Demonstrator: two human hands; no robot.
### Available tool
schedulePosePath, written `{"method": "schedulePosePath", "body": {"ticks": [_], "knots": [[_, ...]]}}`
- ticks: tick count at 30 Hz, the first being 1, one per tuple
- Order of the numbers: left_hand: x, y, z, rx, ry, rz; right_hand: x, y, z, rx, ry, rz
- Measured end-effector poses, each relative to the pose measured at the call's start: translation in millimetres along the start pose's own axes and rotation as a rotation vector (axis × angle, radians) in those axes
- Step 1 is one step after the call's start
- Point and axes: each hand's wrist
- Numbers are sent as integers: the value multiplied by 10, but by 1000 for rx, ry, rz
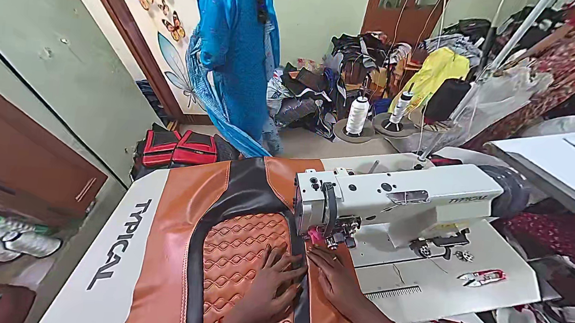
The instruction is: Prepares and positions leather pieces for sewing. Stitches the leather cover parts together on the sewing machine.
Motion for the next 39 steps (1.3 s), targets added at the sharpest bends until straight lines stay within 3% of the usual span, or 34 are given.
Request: {"method": "schedulePosePath", "body": {"ticks": [3,9,11,14,18,22,26,30,36,39], "knots": [[67,44,-74,-33,-84,-9,94,14,145,40,5,64],[322,114,-229,-103,-209,25,381,47,271,-231,-25,212],[341,16,-157,-63,-147,52,359,101,231,-234,-84,158],[116,-112,263,79,58,25,209,179,-160,-57,-314,-66],[-426,-326,644,185,218,-1,-403,-87,-736,-69,-224,-87],[-427,-398,488,303,156,127,-468,-136,-634,-222,-154,-75],[-178,-229,360,228,182,73,-217,-60,-371,-181,-139,-97],[22,-99,149,102,64,95,-33,-78,-168,-121,-33,38],[324,30,-165,-95,-272,68,199,-18,18,-14,62,75],[313,43,-69,-171,-214,29,172,21,3,8,83,73]]}}
Point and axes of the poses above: each hand's wrist, its own x-axis towards the middle knuckle, its own y-axis out of the back of the hand, z = x × y, and after that the axes turned 7 degrees about y, right-handed
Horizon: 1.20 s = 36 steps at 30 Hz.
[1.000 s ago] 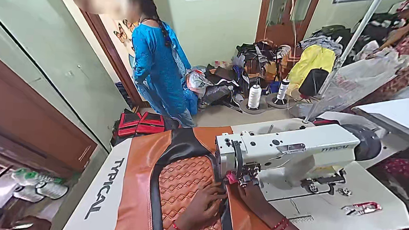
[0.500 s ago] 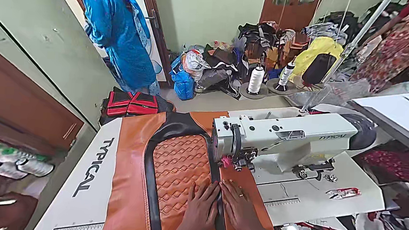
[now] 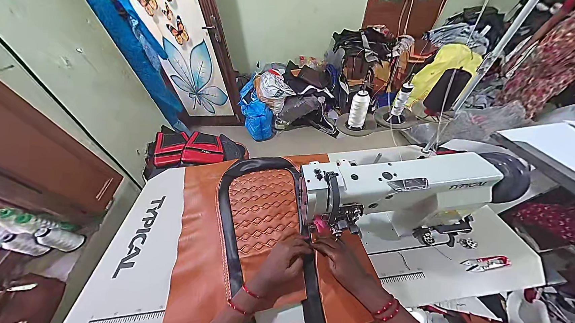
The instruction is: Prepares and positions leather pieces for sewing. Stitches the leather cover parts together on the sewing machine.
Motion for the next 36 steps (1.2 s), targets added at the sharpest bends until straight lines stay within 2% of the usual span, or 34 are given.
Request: {"method": "schedulePosePath", "body": {"ticks": [3,5,8,11,16,20,25,33,36], "knots": [[-244,-251,423,-79,141,53,-204,82,-163,6,9,-3],[-518,-456,626,-47,153,119,-416,74,-274,-10,54,-11],[-752,-585,751,20,172,101,-632,27,-362,-104,90,-46],[-667,-556,674,51,165,109,-554,15,-334,-201,56,-65],[-378,-323,348,142,86,55,-313,33,-164,-173,-2,-41],[-423,-338,507,265,44,24,-390,47,-218,-73,58,-15],[-531,-383,462,384,120,46,-509,-35,-297,-121,93,26],[-184,-177,206,427,95,39,-248,-102,-174,-282,23,-10],[-86,-61,182,420,126,61,-279,91,-152,-224,-27,-47]]}}
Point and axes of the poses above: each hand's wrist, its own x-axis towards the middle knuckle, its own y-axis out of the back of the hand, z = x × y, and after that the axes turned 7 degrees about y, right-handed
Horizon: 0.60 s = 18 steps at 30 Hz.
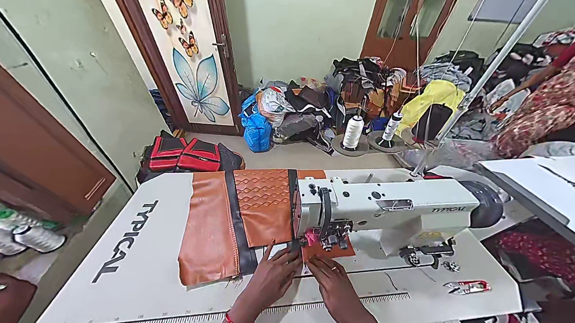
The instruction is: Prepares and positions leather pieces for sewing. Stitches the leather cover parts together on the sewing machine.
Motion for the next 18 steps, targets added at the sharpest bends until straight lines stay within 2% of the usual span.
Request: {"method": "schedulePosePath", "body": {"ticks": [3,5,8,10,13,18], "knots": [[111,93,-115,-37,91,146,-313,453,309,-19,-127,205],[185,151,-235,-35,195,206,-700,881,647,-154,-296,293],[388,215,-427,-26,391,77,-1395,1464,1155,-339,-584,210],[568,203,-526,-31,441,1,-1798,1637,1349,-382,-731,86],[810,164,-660,-25,483,-127,-2001,1648,1366,-368,-709,14],[971,133,-737,-56,499,-165,-1871,1438,1095,-436,-491,-47]]}}
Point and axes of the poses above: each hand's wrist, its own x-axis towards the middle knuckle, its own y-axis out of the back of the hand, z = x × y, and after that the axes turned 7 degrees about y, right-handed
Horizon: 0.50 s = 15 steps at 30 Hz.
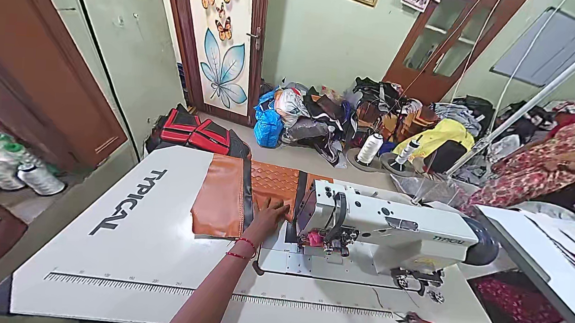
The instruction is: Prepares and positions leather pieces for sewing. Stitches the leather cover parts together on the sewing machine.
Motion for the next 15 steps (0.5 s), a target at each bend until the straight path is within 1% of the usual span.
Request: {"method": "schedulePosePath", "body": {"ticks": [2,3,4,6,7,9,11,15], "knots": [[53,15,12,13,14,-4,84,-33,-206,3,76,77],[77,23,8,5,16,4,150,-51,-337,34,84,132],[100,27,6,-11,13,15,225,-64,-495,63,68,187],[134,12,1,-9,21,23,353,-77,-841,159,-27,225],[159,10,-4,-8,23,34,427,-83,-1013,245,-87,216],[201,14,4,-12,38,39,603,-82,-1306,427,-137,156],[251,44,15,-9,49,51,849,-119,-1537,474,-85,69],[321,44,11,-5,53,79,1275,-232,-1798,372,96,-108]]}}
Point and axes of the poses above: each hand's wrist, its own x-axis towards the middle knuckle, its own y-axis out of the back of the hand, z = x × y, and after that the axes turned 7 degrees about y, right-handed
